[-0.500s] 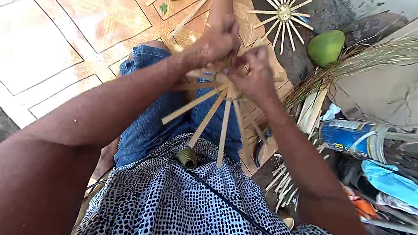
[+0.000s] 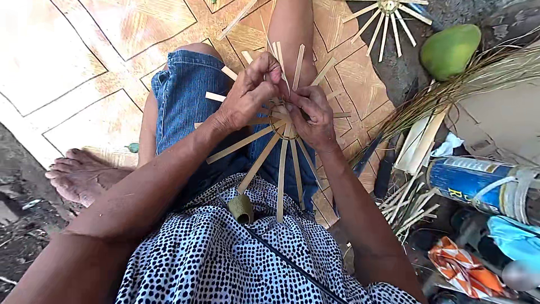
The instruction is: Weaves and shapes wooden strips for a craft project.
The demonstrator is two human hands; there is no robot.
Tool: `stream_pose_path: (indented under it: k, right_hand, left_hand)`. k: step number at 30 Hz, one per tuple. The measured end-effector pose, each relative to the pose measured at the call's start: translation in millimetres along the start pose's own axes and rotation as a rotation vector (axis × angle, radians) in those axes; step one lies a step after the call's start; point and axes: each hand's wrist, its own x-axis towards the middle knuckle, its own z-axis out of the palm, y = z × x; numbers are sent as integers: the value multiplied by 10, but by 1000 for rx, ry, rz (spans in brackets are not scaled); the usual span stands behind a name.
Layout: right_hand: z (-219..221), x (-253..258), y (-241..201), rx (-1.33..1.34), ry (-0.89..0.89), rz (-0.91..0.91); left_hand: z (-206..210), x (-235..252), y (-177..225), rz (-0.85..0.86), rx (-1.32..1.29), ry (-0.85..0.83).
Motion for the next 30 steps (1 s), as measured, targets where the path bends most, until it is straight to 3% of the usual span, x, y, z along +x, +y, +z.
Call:
stream_pose_path:
  k: [5, 8, 11, 16, 23, 27, 30]
  right_hand:
    - [0, -46, -117, -97, 53, 30]
    - [28, -41, -114, -147, 113, 8]
    - [42, -47, -71, -194, 104, 14]
    - [15, 1, -38, -133, 107, 54]
    - [15, 116, -171, 91, 145, 385]
    - [27, 129, -178, 122, 156, 459]
    - [24, 102, -202, 108, 139, 506]
  left_hand:
    - [-10, 28, 59, 81, -87, 129]
    - [5, 122, 46, 48, 87, 218]
    - [15, 163, -97, -122, 361, 269]
    - [48, 232, -87, -418, 439, 272]
    - [53, 392, -150, -656, 567, 74]
    - [75, 438, -223, -777, 556, 104]
    - [101, 432, -242, -765, 570, 133]
